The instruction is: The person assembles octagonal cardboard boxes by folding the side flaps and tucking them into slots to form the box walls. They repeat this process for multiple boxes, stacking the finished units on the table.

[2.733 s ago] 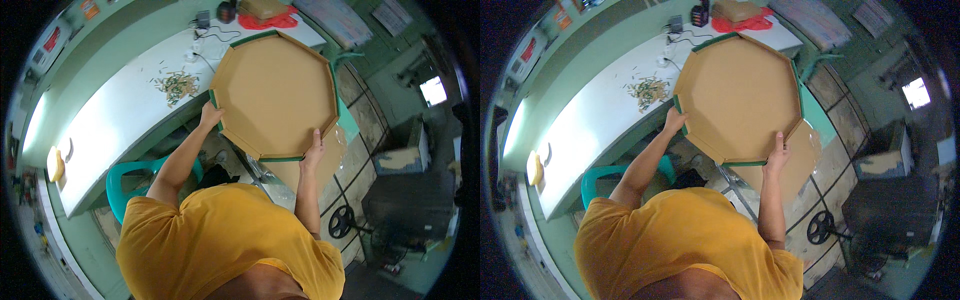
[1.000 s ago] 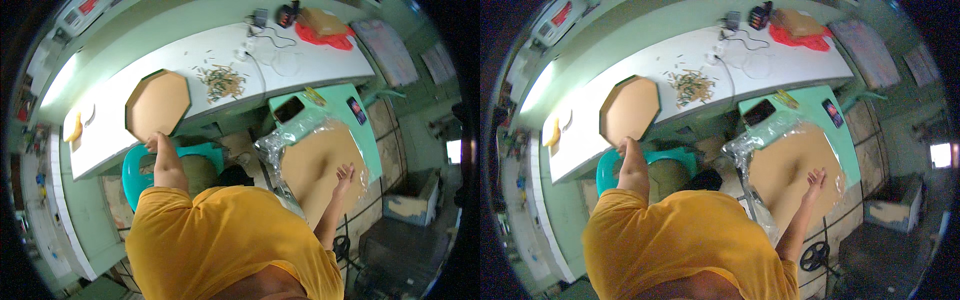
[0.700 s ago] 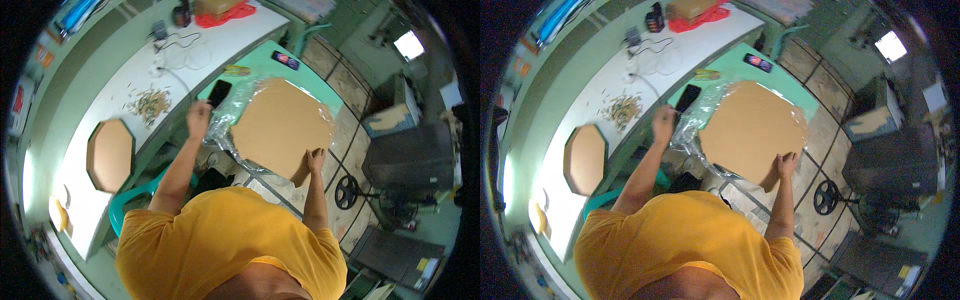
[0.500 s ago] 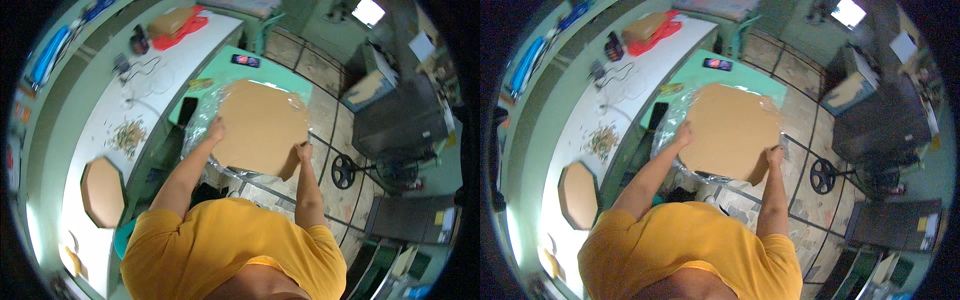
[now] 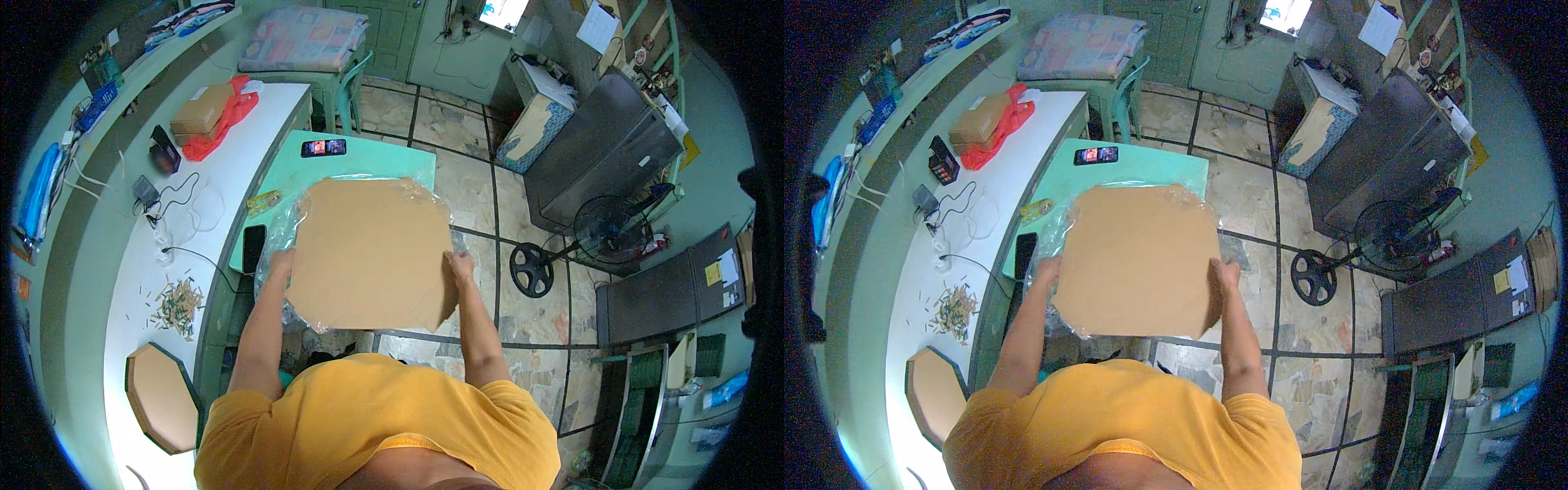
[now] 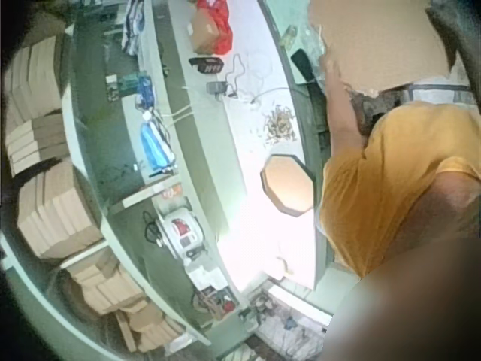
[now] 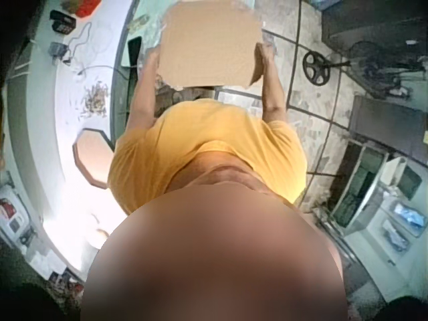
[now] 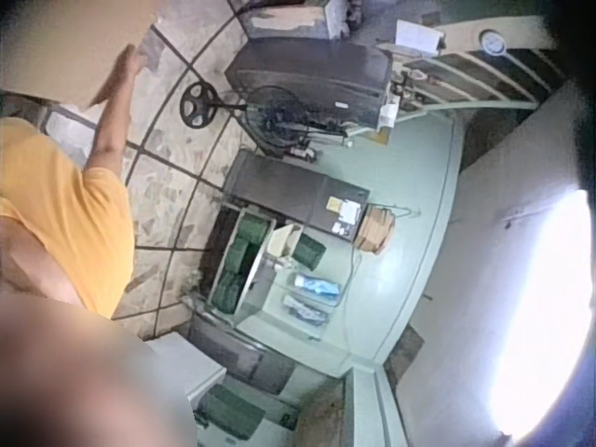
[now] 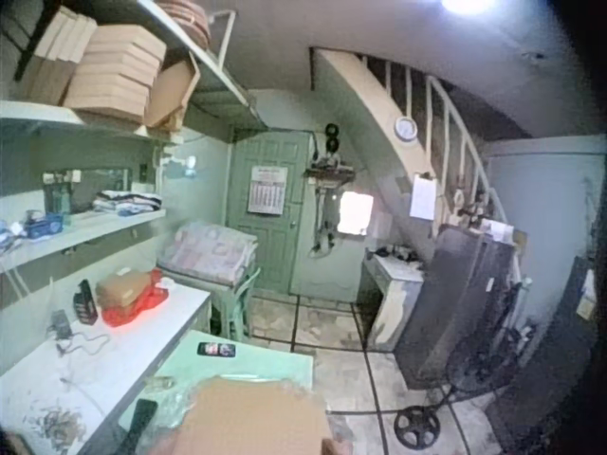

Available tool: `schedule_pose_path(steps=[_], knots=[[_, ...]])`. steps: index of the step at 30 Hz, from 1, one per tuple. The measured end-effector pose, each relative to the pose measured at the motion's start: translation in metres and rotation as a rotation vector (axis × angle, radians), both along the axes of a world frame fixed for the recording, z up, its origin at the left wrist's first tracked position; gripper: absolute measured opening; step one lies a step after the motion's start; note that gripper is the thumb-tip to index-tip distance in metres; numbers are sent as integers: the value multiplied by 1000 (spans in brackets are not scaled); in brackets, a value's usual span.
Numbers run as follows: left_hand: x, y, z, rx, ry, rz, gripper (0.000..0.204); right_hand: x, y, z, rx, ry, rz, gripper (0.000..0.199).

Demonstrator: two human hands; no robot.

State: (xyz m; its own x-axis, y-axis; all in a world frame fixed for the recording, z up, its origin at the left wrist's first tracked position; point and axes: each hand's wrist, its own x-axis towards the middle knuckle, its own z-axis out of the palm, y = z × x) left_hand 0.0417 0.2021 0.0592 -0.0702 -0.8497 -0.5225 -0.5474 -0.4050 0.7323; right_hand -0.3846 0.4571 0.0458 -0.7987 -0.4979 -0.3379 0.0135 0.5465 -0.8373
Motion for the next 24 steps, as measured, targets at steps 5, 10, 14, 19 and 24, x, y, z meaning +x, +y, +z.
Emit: schedule_pose_path(steps=[5,10,14,19,24], knots=[[29,11,10,128,395,-120,38,19,33,54,-213,-597,60,50],[8,21,41,58,790,-120,38,23,57,115,-522,-477,215,57],[-9,10,111,-48,935,-280,48,8,59,175,-748,-359,359,52],[-49,20,190,-171,955,-310,58,1,16,225,-499,242,161,44],[-114,67,198,-689,981,-16,60,27,-20,228,-437,843,-187,54]])
